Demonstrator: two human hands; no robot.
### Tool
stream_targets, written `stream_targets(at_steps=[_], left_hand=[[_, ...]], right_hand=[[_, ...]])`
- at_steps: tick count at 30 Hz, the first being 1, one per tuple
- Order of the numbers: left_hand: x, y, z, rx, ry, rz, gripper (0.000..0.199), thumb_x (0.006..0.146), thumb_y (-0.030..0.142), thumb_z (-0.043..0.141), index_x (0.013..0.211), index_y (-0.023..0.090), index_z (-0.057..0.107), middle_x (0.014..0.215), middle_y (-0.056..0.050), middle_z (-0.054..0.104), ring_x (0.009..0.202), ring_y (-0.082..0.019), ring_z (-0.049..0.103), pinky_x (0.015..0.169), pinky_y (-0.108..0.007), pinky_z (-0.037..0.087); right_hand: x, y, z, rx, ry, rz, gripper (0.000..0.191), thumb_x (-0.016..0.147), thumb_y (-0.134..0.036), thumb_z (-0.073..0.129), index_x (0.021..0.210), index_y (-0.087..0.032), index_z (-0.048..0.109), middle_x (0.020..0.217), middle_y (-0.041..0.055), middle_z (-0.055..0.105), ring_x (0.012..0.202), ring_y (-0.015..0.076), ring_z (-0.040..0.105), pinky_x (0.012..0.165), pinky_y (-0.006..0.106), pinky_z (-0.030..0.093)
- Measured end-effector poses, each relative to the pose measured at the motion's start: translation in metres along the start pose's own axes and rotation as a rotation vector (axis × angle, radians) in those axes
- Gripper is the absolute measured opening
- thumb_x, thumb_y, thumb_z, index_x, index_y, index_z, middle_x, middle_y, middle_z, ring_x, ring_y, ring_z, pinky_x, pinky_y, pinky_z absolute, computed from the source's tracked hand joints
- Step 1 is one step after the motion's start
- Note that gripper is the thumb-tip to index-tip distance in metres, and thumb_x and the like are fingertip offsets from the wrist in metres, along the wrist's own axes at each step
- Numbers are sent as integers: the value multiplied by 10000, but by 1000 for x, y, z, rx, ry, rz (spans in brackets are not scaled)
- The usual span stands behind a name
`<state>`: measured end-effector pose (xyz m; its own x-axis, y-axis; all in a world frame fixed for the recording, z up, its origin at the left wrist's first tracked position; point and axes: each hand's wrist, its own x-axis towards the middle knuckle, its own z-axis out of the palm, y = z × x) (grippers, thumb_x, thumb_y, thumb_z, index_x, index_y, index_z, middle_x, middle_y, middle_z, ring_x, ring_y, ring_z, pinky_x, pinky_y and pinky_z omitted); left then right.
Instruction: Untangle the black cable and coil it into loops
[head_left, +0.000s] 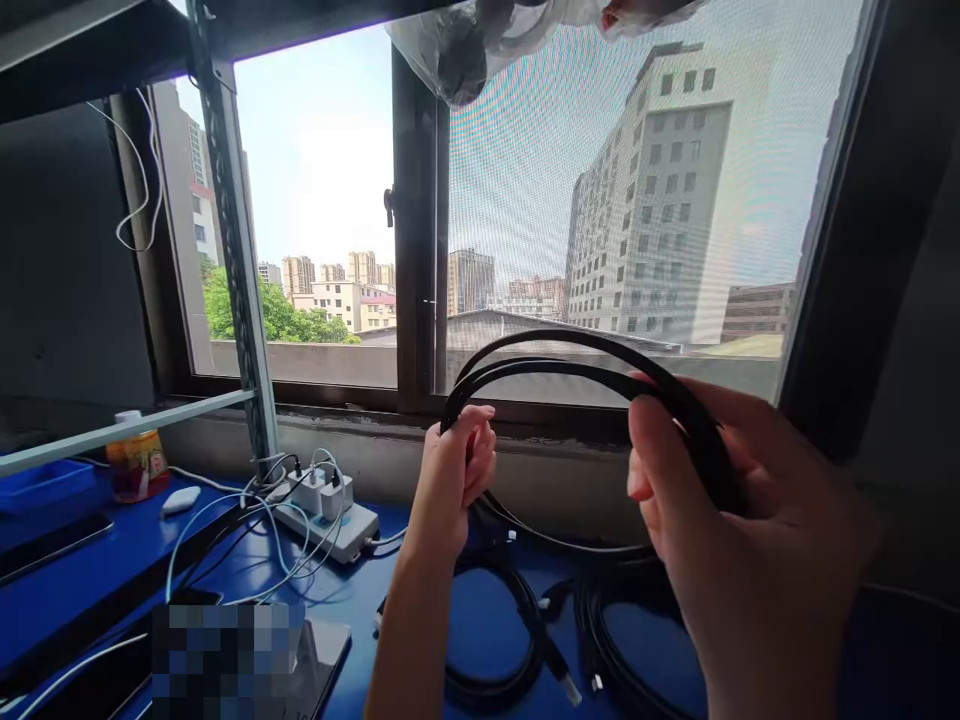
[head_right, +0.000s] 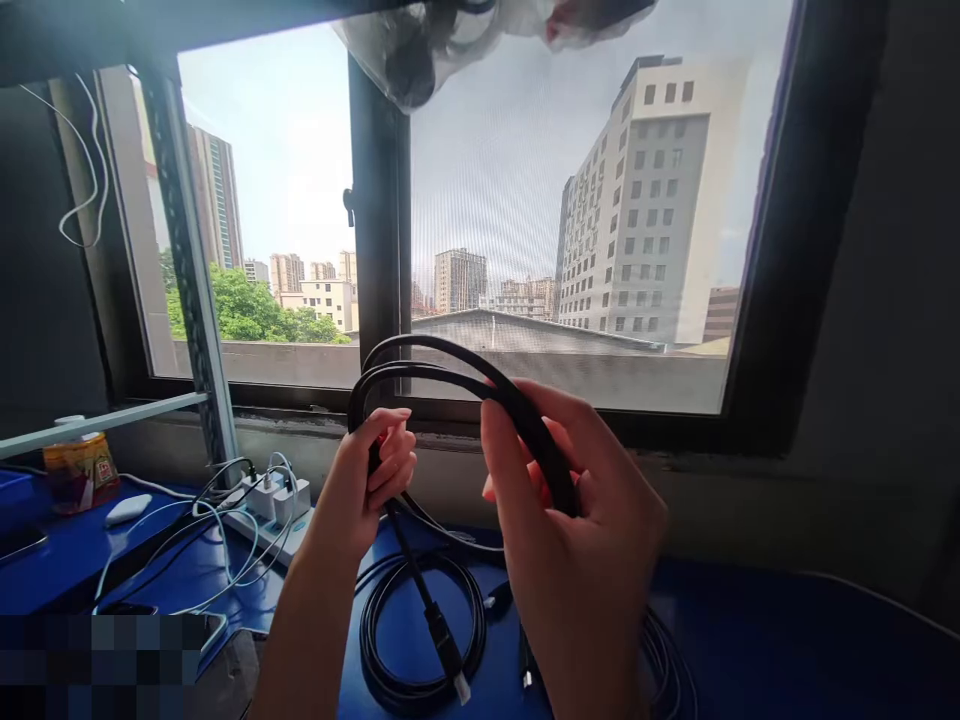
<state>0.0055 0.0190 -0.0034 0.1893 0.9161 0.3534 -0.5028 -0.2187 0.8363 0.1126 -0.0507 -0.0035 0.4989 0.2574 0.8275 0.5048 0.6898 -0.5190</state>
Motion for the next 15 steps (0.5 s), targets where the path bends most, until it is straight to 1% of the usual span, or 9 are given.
stream_targets(at_steps=[4, 7, 9, 11, 15], left_hand=[[0, 2, -2, -5, 21, 4, 364, 627, 282, 555, 382, 189, 303, 324, 88, 162, 282, -8, 103, 341, -213, 34], [0, 1, -3, -7, 27, 1, 358, 618, 288, 557, 383, 190, 305, 324, 86, 167, 282, -8, 107, 340, -214, 26], [0, 1, -3, -6, 26, 4, 354, 615, 289, 558, 388, 191, 305, 328, 86, 170, 284, -8, 109, 341, -216, 23], [1, 1, -2, -4, 24, 8, 357, 615, 291, 559, 390, 191, 300, 330, 86, 166, 287, -9, 109, 341, -216, 26], [2, 0, -1, 0, 27, 10, 364, 619, 297, 561, 394, 190, 295, 336, 87, 159, 290, -9, 105, 344, -215, 30]], right_hand=[[-2, 2, 3, 23, -4, -2, 169, 753, -368, 636, 856, -235, 661, 473, -68, 472, 315, 37, 343, 260, 176, 235], [-4, 2, 4, -1, -7, -33, 222, 779, -364, 611, 980, -277, 644, 512, -71, 513, 317, 30, 335, 268, 169, 246], [-4, 2, 4, -27, -7, -53, 244, 794, -363, 594, 1029, -306, 630, 548, -70, 535, 321, 28, 328, 271, 167, 247], [-4, 2, 3, -38, -13, -54, 234, 805, -369, 580, 1028, -319, 632, 578, -62, 549, 336, 29, 343, 280, 164, 258], [-3, 3, 2, -38, -36, -44, 242, 810, -392, 567, 1025, -306, 637, 591, -48, 553, 347, 32, 361, 288, 159, 277]])
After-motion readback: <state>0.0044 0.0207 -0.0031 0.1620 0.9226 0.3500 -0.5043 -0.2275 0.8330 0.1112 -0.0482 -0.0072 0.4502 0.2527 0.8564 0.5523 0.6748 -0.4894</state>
